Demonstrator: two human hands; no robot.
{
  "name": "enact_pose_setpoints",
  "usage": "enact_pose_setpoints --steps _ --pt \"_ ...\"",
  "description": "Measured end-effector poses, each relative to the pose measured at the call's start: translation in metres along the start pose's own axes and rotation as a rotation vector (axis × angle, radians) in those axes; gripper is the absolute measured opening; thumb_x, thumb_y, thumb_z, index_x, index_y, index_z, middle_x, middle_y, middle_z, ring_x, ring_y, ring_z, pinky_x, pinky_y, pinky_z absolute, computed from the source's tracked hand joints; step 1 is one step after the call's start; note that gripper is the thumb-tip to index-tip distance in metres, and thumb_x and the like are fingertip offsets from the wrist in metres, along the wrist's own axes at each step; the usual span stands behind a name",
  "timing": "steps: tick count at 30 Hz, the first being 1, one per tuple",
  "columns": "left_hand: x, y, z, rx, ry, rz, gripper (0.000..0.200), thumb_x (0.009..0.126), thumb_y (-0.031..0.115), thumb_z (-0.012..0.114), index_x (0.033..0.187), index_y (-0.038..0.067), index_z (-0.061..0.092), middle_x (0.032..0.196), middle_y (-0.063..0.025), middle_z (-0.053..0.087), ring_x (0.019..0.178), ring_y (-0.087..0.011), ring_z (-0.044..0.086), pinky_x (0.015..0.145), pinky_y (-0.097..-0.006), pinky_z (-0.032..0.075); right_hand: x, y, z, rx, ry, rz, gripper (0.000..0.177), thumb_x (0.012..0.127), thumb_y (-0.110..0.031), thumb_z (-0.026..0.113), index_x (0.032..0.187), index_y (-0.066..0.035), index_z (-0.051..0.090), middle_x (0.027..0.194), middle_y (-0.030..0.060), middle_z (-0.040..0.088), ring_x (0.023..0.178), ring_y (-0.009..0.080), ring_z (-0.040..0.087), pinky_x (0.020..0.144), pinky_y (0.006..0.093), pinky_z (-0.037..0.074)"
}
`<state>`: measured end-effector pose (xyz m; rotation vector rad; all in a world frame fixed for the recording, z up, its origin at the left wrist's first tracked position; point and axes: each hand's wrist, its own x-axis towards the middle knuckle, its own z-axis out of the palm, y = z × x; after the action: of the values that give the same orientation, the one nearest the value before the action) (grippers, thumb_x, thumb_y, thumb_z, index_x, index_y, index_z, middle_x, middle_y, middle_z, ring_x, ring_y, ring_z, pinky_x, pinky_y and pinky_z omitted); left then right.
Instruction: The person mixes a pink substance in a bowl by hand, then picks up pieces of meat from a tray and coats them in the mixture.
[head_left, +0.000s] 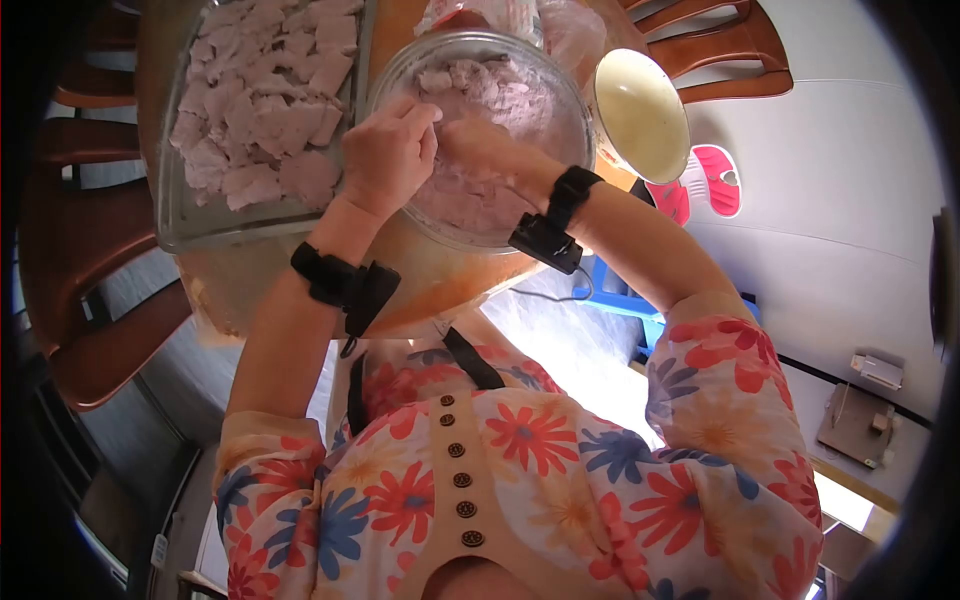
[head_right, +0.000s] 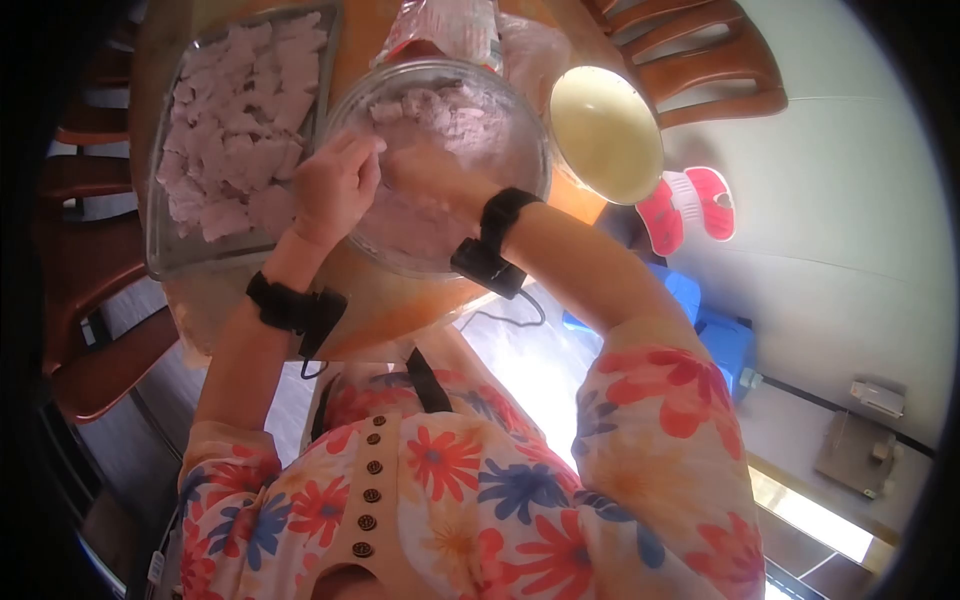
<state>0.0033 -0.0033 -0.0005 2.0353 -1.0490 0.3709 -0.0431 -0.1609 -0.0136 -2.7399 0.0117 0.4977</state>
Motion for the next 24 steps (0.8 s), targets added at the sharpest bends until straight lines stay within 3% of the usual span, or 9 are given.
enact_pose_setpoints --steps 3,6,8,10,13,17,19,20,24 --pt "-0.001 -0.003 0.001 0.049 0.01 0.033 0.014 0.073 0.009 0.061 0.086 0.015 0.063 0.077 -0.0005 0.059 0.066 -0.0229 0.06 0.053 -0.0334 0.048 -0.018 -0.002 -0.022 -0.017 0.041 -0.034 0.014 0.078 -0.014 0.054 0.086 -0.005 0.062 0.086 0.017 0.063 0.085 0.0344 0.061 0.07 0.0441 0.048" --pt "-0.001 0.0 0.001 0.013 0.012 -0.001 0.014 0.075 0.006 0.059 0.086 0.014 0.063 0.077 -0.0052 0.059 0.066 -0.0275 0.059 0.055 -0.035 0.048 -0.056 -0.013 -0.021 -0.078 0.037 -0.005 0.019 0.08 -0.02 0.054 0.092 -0.008 0.059 0.085 0.0159 0.062 0.086 0.0339 0.06 0.072 0.0442 0.047" --pt "-0.001 0.0 0.003 0.034 0.018 0.006 0.014 0.074 0.007 0.06 0.086 0.014 0.063 0.077 -0.0028 0.059 0.066 -0.0252 0.059 0.054 -0.0341 0.048 -0.064 -0.016 -0.015 -0.167 -0.006 -0.006 0.021 0.08 -0.024 0.056 0.093 -0.008 0.058 0.085 0.0162 0.061 0.087 0.034 0.06 0.072 0.0439 0.047" --pt "-0.001 -0.002 0.003 0.059 0.013 0.016 0.015 0.072 0.009 0.062 0.086 0.015 0.063 0.077 -0.0005 0.059 0.065 -0.0229 0.06 0.053 -0.0331 0.048 -0.065 -0.02 -0.007 -0.195 0.243 -0.048 0.022 0.076 -0.024 0.062 0.087 -0.006 0.059 0.089 0.0153 0.064 0.086 0.0312 0.063 0.071 0.043 0.05" --pt "-0.001 -0.001 0.003 0.062 0.018 0.04 0.014 0.073 0.009 0.062 0.085 0.015 0.063 0.076 -0.0001 0.059 0.065 -0.0228 0.06 0.053 -0.0328 0.048 -0.054 -0.011 -0.024 -0.098 0.036 0.117 0.026 0.075 -0.028 0.064 0.088 -0.006 0.057 0.083 0.0146 0.062 0.083 0.0327 0.061 0.071 0.042 0.048" --pt "-0.001 -0.001 0.001 0.064 0.011 0.021 0.012 0.074 0.01 0.061 0.085 0.014 0.063 0.076 0.0002 0.059 0.066 -0.0225 0.06 0.054 -0.0333 0.048 -0.048 0.034 -0.038 0.139 0.186 -0.044 0.029 0.077 -0.031 0.066 0.083 -0.004 0.059 0.083 0.014 0.063 0.079 0.0306 0.061 0.07 0.0385 0.047" --pt "-0.002 -0.001 0.002 0.058 0.015 0.019 0.011 0.074 0.01 0.061 0.084 0.014 0.063 0.076 0.0002 0.058 0.067 -0.0225 0.06 0.054 -0.0334 0.048 -0.047 0.034 -0.052 0.459 -0.107 0.193 0.036 0.078 -0.036 0.068 0.083 -0.001 0.061 0.084 0.0145 0.064 0.079 0.0277 0.06 0.072 0.036 0.046" --pt "-0.002 -0.002 0.002 0.081 -0.001 0.02 0.01 0.074 0.01 0.061 0.083 0.014 0.062 0.075 0.0001 0.058 0.067 -0.0225 0.06 0.054 -0.0334 0.048 -0.053 0.032 -0.055 0.283 -0.077 0.182 0.037 0.077 -0.036 0.07 0.089 -0.002 0.063 0.086 0.0129 0.065 0.082 0.0246 0.061 0.074 0.036 0.046" --pt "-0.001 -0.001 0.001 0.109 -0.02 0.012 0.007 0.074 0.01 0.061 0.08 0.013 0.06 0.075 -0.0004 0.057 0.068 -0.0225 0.06 0.055 -0.0334 0.048 -0.049 0.039 -0.032 0.266 0.064 0.118 0.035 0.076 -0.032 0.071 0.093 -0.002 0.064 0.086 0.0109 0.065 0.082 0.0233 0.059 0.075 0.0358 0.046"
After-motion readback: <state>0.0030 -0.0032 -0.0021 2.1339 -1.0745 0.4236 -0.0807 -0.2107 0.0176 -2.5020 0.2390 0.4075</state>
